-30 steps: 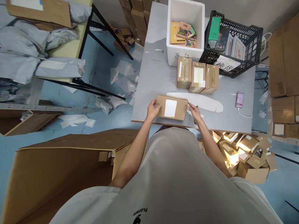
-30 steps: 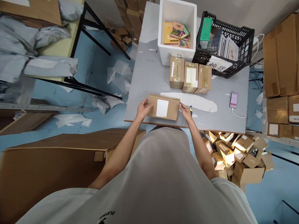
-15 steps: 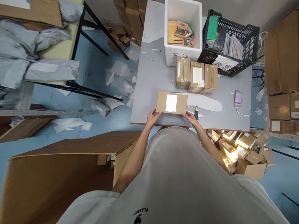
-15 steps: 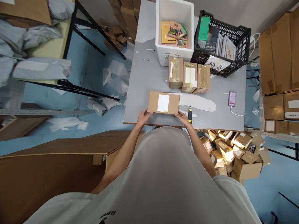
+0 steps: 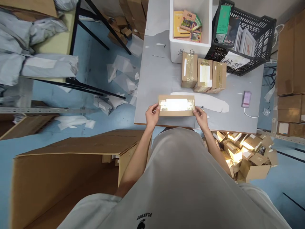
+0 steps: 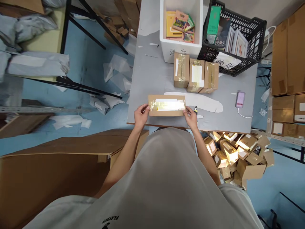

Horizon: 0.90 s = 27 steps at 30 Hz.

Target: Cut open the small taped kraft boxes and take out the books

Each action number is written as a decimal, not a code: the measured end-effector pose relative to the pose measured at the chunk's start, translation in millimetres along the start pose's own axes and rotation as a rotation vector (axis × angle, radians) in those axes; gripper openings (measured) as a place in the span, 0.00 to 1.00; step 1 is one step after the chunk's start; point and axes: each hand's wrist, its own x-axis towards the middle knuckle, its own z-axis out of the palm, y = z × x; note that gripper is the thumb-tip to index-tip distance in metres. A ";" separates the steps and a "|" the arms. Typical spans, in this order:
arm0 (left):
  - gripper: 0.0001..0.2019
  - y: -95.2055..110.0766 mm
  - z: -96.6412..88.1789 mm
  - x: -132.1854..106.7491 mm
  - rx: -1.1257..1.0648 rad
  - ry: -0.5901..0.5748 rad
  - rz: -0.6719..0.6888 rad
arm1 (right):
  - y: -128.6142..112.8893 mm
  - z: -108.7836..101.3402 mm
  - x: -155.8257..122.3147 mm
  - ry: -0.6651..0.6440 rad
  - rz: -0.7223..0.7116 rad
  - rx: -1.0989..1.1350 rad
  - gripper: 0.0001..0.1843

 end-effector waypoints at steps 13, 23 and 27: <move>0.22 -39.7 -3.8 -16.4 -0.114 0.013 -0.267 | 31.3 -11.8 -15.8 -0.067 0.155 -0.003 0.39; 0.32 -57.3 3.5 -35.5 -0.027 -0.140 -0.323 | 51.5 6.8 -9.2 -0.210 0.144 -0.095 0.32; 0.27 -44.4 14.5 -37.9 -0.057 -0.142 -0.215 | 43.6 8.5 -9.7 -0.182 0.113 -0.135 0.30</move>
